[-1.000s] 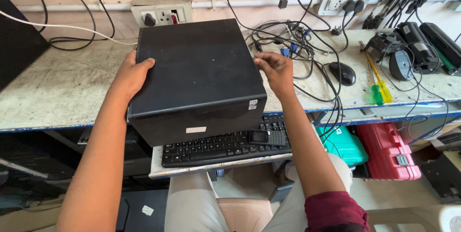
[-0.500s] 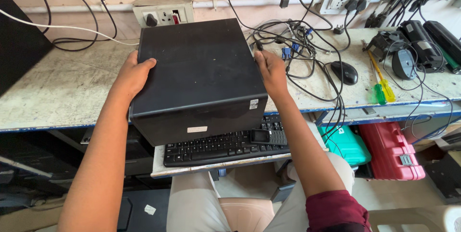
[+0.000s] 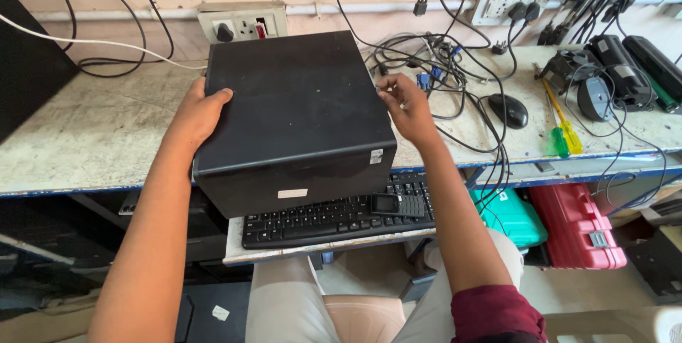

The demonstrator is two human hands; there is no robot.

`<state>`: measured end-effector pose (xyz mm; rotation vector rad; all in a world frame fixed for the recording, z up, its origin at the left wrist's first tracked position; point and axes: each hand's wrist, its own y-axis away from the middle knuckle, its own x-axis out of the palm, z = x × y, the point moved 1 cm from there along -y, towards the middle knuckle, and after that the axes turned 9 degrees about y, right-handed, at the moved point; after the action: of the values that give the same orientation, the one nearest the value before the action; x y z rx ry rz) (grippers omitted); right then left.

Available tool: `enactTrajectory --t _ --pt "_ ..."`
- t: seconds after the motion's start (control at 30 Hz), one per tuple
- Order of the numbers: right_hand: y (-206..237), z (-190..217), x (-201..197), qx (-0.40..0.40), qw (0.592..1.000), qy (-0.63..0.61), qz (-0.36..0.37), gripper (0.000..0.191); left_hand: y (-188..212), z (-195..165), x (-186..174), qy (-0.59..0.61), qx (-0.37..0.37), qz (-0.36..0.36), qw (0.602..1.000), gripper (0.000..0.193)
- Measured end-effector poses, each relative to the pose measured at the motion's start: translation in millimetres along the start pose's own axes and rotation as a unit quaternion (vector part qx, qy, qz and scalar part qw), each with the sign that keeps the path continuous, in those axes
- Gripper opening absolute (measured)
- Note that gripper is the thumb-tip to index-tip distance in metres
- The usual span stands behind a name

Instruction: The person removes the side panel of a desktop computer case, then removes the power supply and a drive bay bracket. The person places the components on the table, reinserts the drive bay bracket and power supply, and closes the case. The person then repositions the computer case upright on the workbench.

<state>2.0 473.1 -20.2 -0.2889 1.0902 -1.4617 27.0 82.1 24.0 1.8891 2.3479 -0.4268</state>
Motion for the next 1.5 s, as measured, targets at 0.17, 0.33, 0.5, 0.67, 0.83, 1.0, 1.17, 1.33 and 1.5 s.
enactTrajectory --t 0.17,0.33,0.5,0.67,0.83,1.0,1.17,1.33,1.5 --pt "4.2 -10.9 10.2 0.052 0.996 0.067 -0.041 0.008 -5.0 6.0 3.9 0.020 0.016 0.014 1.000 0.051" --pt "5.0 -4.9 -1.3 0.102 0.992 -0.072 0.028 0.010 -6.0 6.6 1.3 0.006 0.019 0.008 1.000 0.052" --pt "4.2 16.5 3.3 0.042 0.998 0.036 -0.017 0.009 -6.0 4.6 1.0 -0.013 -0.001 0.002 1.000 0.054" --pt "2.6 24.1 -0.9 0.120 0.993 0.017 0.004 0.014 -2.9 0.8 2.2 -0.008 -0.003 0.003 1.000 0.056" --pt "3.4 21.2 -1.2 0.018 1.000 0.012 -0.010 0.012 -1.2 -1.9 1.8 -0.010 -0.018 0.000 1.000 0.054" --pt "8.3 -4.8 9.1 0.119 0.989 0.087 -0.006 0.008 -6.6 7.5 1.5 -0.005 0.015 0.003 1.000 0.052" --pt "6.9 -30.3 16.9 0.023 0.998 -0.029 -0.044 0.020 -20.9 24.0 -2.9 -0.002 0.091 0.012 0.996 0.046" --pt "9.3 -29.8 22.2 0.021 1.000 -0.021 -0.006 0.017 -28.0 34.0 -6.9 0.029 0.130 0.010 0.991 0.048" --pt "9.8 -14.1 19.3 0.100 0.995 0.018 -0.008 0.011 -27.0 33.0 -7.3 0.016 0.043 -0.009 0.999 0.055"
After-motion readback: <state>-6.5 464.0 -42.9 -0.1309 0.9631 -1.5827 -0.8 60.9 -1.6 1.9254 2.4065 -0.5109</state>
